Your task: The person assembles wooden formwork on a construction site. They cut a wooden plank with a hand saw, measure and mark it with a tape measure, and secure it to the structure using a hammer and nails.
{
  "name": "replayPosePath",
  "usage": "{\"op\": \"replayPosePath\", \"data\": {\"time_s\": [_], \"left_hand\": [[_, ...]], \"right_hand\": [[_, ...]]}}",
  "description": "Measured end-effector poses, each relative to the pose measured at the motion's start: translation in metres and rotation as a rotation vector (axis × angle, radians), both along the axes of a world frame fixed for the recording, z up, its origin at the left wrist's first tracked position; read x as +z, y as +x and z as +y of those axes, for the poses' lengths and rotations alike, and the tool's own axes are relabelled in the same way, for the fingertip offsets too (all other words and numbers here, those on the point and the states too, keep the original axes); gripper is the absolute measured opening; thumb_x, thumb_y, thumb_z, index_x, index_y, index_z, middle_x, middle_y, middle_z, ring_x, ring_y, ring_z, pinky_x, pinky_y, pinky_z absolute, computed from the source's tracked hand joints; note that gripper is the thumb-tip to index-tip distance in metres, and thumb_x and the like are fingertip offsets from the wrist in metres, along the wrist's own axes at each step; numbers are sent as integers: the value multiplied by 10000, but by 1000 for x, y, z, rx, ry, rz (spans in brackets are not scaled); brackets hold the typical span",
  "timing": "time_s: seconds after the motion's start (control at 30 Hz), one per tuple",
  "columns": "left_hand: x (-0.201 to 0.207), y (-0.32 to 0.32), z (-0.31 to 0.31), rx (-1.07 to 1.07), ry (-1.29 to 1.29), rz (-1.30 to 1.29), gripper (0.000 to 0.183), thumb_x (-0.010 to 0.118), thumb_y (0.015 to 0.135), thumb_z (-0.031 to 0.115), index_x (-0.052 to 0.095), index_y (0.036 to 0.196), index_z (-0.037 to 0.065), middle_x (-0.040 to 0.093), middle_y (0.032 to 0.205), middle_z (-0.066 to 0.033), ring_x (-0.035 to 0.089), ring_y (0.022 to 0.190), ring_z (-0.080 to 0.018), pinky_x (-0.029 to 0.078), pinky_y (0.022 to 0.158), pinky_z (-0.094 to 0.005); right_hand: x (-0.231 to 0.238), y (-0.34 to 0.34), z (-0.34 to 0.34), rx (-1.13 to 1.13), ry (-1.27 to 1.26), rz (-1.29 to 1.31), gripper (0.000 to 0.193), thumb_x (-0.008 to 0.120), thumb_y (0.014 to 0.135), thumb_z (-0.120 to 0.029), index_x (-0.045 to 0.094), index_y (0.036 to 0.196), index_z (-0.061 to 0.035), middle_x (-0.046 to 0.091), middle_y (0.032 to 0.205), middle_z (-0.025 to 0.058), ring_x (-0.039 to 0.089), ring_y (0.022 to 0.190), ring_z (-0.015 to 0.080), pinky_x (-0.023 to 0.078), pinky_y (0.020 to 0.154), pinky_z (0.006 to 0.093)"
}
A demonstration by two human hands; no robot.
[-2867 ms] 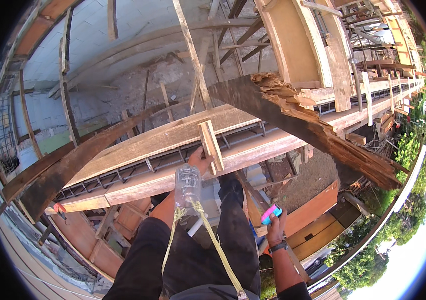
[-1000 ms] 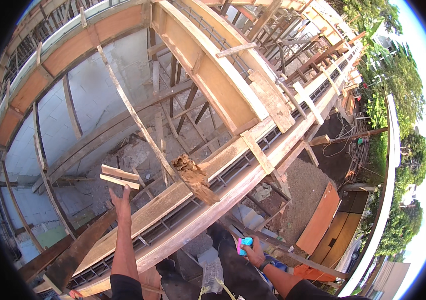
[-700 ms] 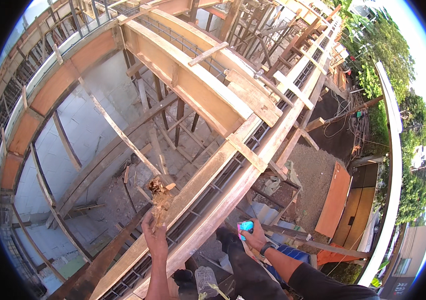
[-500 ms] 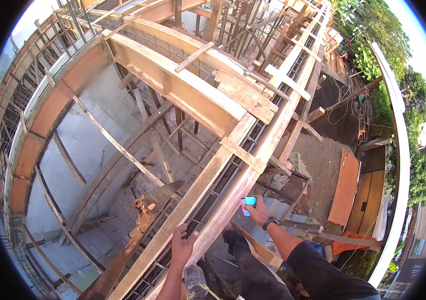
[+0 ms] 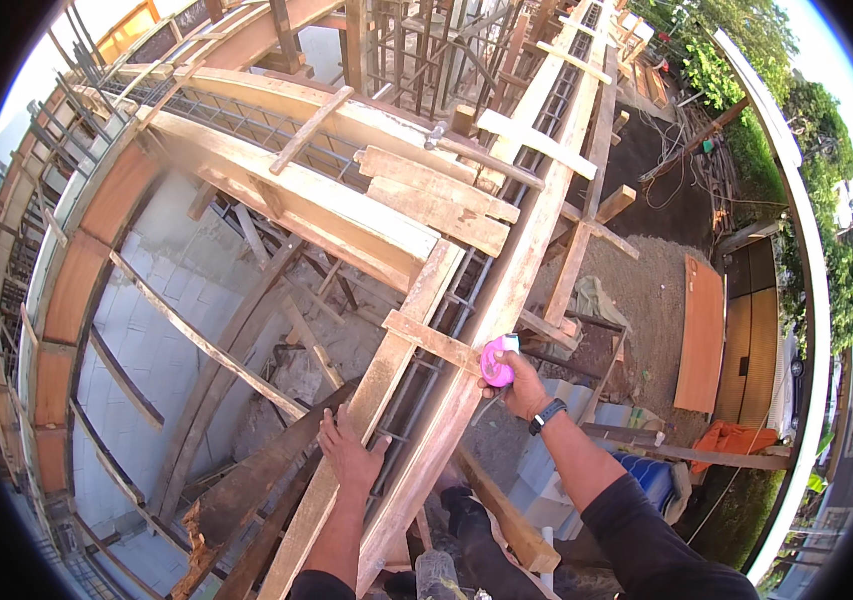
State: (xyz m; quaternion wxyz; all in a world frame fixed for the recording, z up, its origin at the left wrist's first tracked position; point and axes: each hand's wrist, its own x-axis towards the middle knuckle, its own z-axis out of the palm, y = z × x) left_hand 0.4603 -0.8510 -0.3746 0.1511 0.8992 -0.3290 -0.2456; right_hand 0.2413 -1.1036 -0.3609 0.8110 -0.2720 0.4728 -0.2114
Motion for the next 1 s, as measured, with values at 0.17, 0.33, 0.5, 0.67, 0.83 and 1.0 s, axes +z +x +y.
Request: {"op": "replayPosePath", "data": {"time_s": [0.17,0.33,0.5,0.67,0.83,1.0], "left_hand": [[-21,19,-25,42,287,201,1353,894,640,535,51,1592,77,204,1603,-272,204,1480,-456,157,1195,-615],[-16,26,-30,-59,494,245,1527,898,593,595,-140,1575,56,145,1604,-302,186,1475,-469,158,1187,-608],[-17,26,-43,-74,577,272,1597,919,550,590,-188,1555,28,81,1605,-320,167,1463,-491,151,1185,-600],[-20,29,-36,-67,562,291,1620,940,540,552,-217,1537,10,47,1600,-345,150,1456,-529,147,1177,-619],[-27,27,-34,-103,577,285,1620,938,560,541,-243,1524,-7,-21,1616,-333,140,1455,-538,142,1180,-615],[-27,26,-40,-114,657,281,1594,928,587,542,-232,1522,-22,-43,1620,-319,138,1463,-522,142,1188,-599]], "right_hand": [[0,19,-68,-17,-5,-60,485,567,952,-256,450,1354,-12,593,1184,145,668,1034,267,651,826,423],[1,77,-119,124,-220,93,545,634,912,-302,483,1337,3,597,1178,115,657,1012,202,653,728,370],[-27,128,-160,178,-487,281,555,683,907,-357,561,1253,59,650,1047,135,685,834,182,624,629,316],[-33,165,-186,425,-618,431,593,702,888,-378,578,1250,74,681,1002,138,689,768,174,594,569,306],[-80,171,-195,406,-843,513,484,736,876,-399,653,1129,6,684,1124,250,666,1060,364,502,946,421],[-71,179,-193,388,-1132,650,384,689,908,-323,656,1106,4,657,1139,237,617,1075,402,482,954,451]]}}
